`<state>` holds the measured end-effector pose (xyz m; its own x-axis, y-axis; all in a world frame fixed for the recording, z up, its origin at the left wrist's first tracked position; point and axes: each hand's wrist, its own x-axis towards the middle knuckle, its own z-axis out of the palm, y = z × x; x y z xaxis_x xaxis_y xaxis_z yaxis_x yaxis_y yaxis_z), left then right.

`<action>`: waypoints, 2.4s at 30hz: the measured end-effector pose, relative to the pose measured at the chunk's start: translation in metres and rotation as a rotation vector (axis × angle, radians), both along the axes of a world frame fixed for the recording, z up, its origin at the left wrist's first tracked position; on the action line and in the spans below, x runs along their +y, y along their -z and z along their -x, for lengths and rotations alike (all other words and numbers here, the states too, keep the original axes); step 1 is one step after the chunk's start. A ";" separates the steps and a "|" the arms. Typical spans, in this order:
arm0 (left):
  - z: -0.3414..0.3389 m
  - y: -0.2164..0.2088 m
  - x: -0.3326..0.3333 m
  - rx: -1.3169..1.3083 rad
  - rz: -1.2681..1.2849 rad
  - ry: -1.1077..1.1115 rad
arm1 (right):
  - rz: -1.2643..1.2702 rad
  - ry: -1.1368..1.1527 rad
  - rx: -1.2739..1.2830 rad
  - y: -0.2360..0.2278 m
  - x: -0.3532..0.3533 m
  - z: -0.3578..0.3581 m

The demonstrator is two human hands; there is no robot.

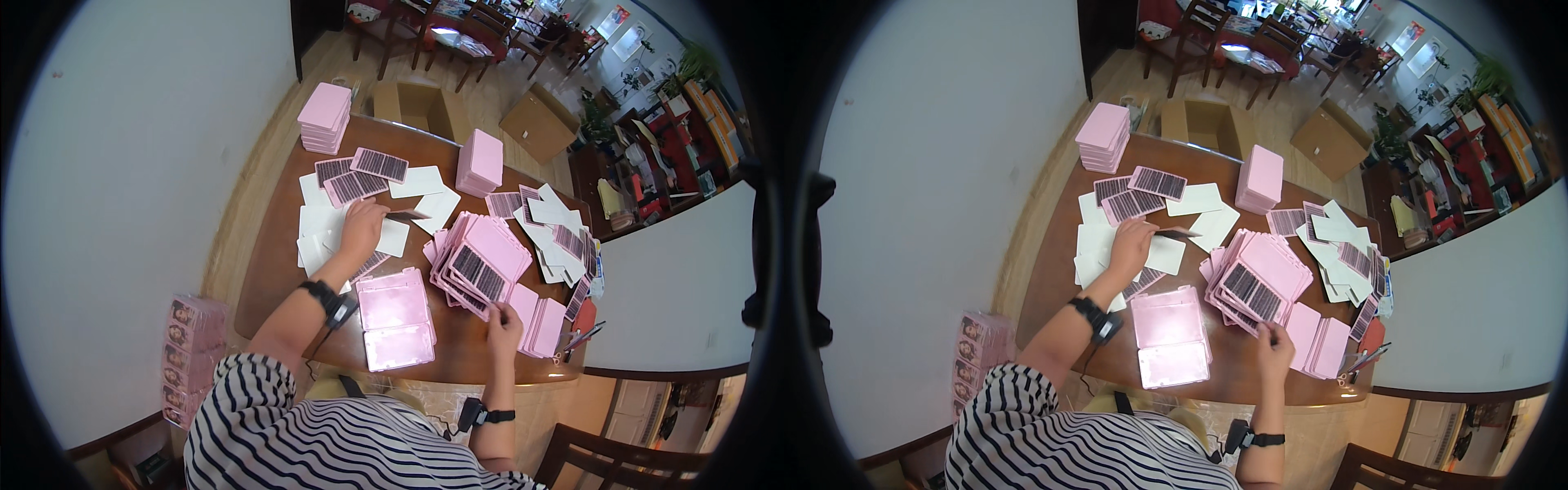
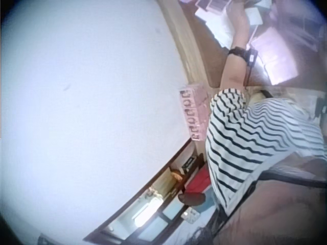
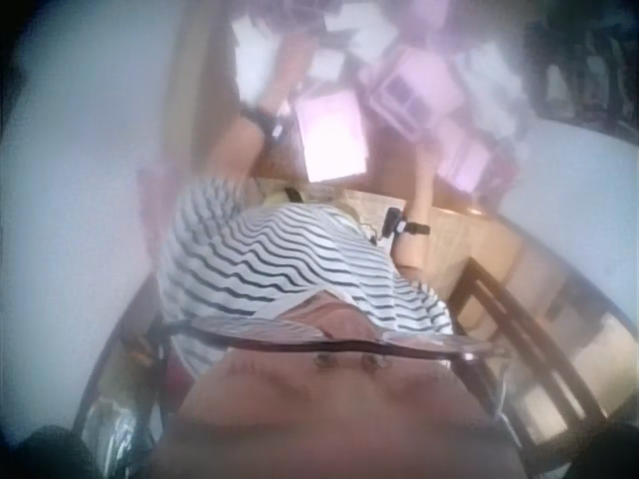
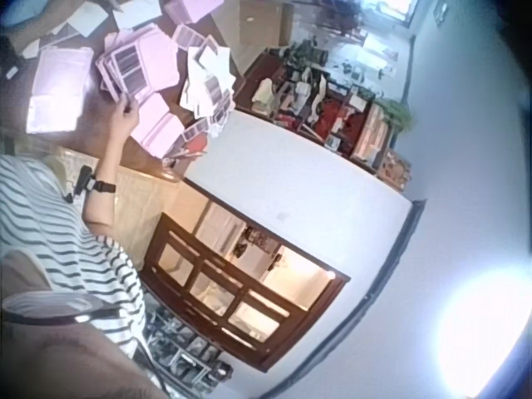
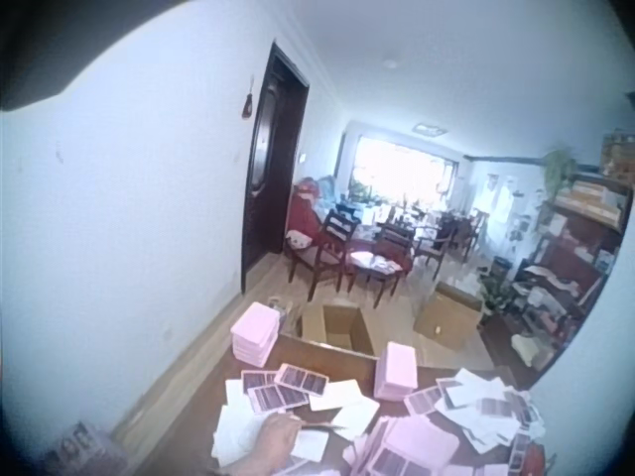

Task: The person repeatedly picks up pink and white paper sheets, places them into pink paper packs, and stacks the completed packs on the table. The process is continuous and repetitive, with the person handling the items one at a time.

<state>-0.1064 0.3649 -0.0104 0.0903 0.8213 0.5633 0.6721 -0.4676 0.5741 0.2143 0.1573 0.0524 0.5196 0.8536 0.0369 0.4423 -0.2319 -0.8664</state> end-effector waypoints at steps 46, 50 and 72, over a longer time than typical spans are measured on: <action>-0.227 -0.106 -0.290 -1.467 1.096 0.900 | 0.721 -1.030 -0.563 -0.004 -0.262 -0.181; -0.245 -0.110 -0.309 -1.452 1.158 0.985 | 0.065 -0.493 -0.280 -0.026 -0.235 -0.178; -0.267 -0.129 -0.331 -1.386 1.158 1.049 | -0.337 -0.137 -0.326 -0.076 -0.176 -0.133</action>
